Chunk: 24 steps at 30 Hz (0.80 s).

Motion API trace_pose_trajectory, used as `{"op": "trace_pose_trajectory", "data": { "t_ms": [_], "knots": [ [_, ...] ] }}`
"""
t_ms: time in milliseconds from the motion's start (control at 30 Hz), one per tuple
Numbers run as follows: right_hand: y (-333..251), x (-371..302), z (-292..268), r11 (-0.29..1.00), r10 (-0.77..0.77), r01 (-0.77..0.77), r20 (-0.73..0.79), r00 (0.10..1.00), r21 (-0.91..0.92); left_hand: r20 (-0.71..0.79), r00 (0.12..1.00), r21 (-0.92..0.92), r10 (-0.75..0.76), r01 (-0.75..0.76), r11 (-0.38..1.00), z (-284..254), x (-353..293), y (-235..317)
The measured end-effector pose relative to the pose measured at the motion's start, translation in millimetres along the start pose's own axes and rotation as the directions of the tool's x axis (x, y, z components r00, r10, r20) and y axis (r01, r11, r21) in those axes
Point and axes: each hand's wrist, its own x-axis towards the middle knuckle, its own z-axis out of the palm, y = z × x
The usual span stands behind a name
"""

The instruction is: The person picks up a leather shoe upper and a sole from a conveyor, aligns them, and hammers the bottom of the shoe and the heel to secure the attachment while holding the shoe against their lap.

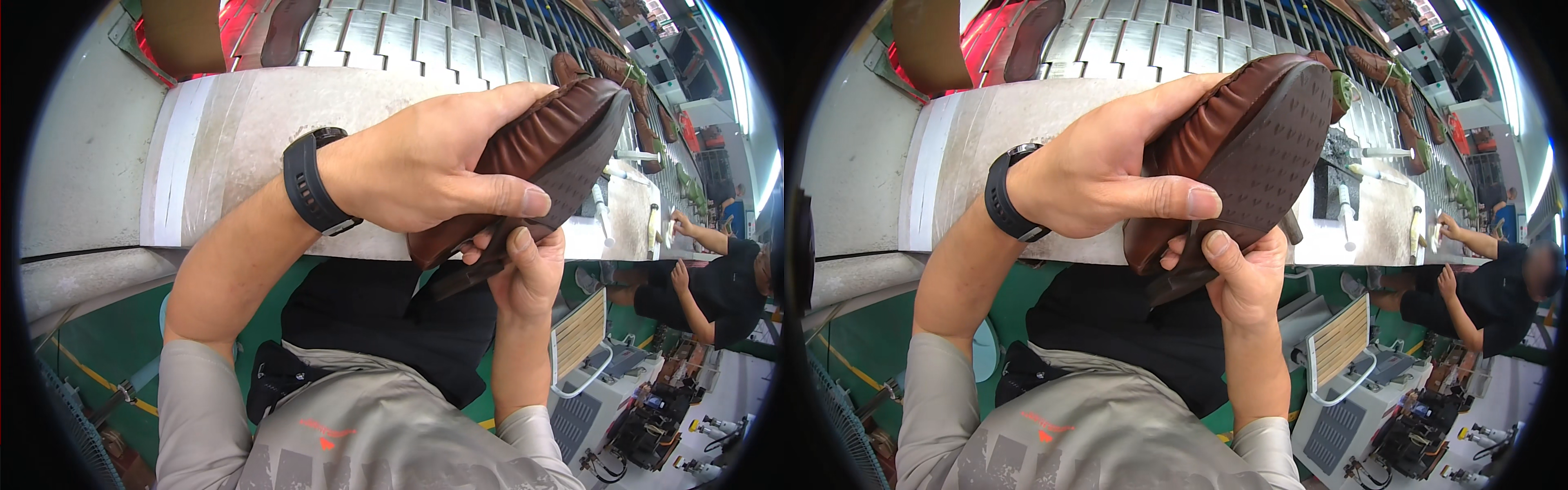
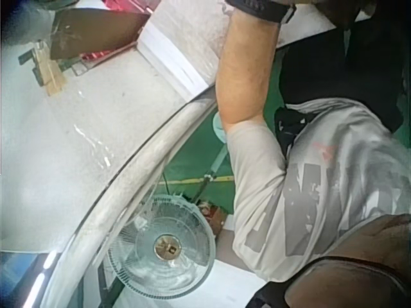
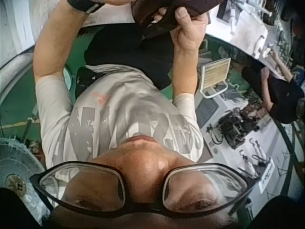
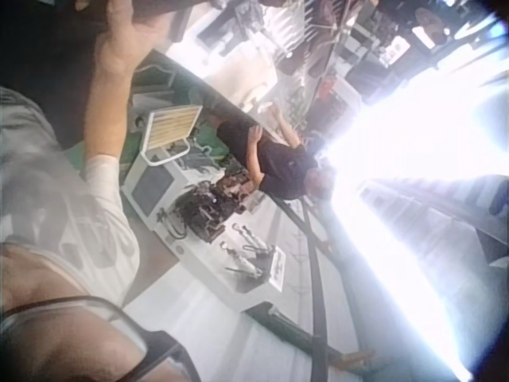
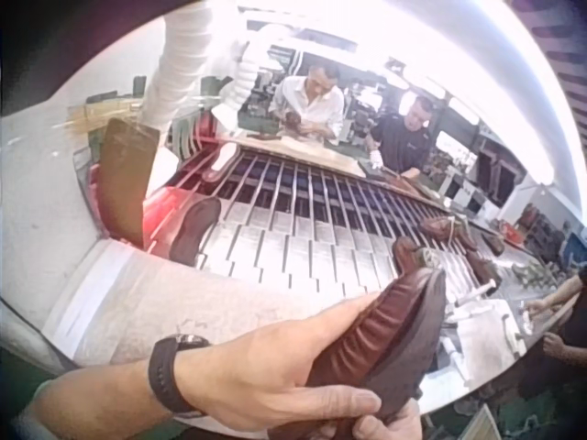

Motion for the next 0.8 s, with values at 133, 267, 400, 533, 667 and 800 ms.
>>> {"op": "trace_pose_trajectory", "data": {
  "t_ms": [133,267,400,533,667,800],
  "knots": [
    [-1,0,2,1.0,0.011,-0.011,0.005,1.0,-0.012,0.001,0.984,-0.226,-0.176,0.171,0.959,8,-5,17],
    [0,0,5,1.0,-0.006,0.007,0.022,1.0,-0.027,-0.061,0.98,-0.17,-0.187,0.174,0.97,15,-8,17],
    [0,-2,3,0.999,-0.028,0.029,0.028,0.999,-0.039,-0.112,0.987,-0.003,-0.112,0.112,0.994,20,-7,21],
    [0,-3,7,0.992,-0.086,0.093,0.076,0.993,-0.087,-0.156,0.985,0.087,-0.076,0.09,0.992,26,-8,24],
    [-3,-11,8,0.994,-0.08,0.082,0.031,0.996,-0.078,-0.256,0.964,0.266,0.068,0.002,0.964,33,-7,17],
    [-1,-15,8,0.996,-0.071,0.073,0.057,0.996,-0.044,-0.288,0.926,0.382,0.246,-0.124,0.916,40,-10,9]
  ]
}}
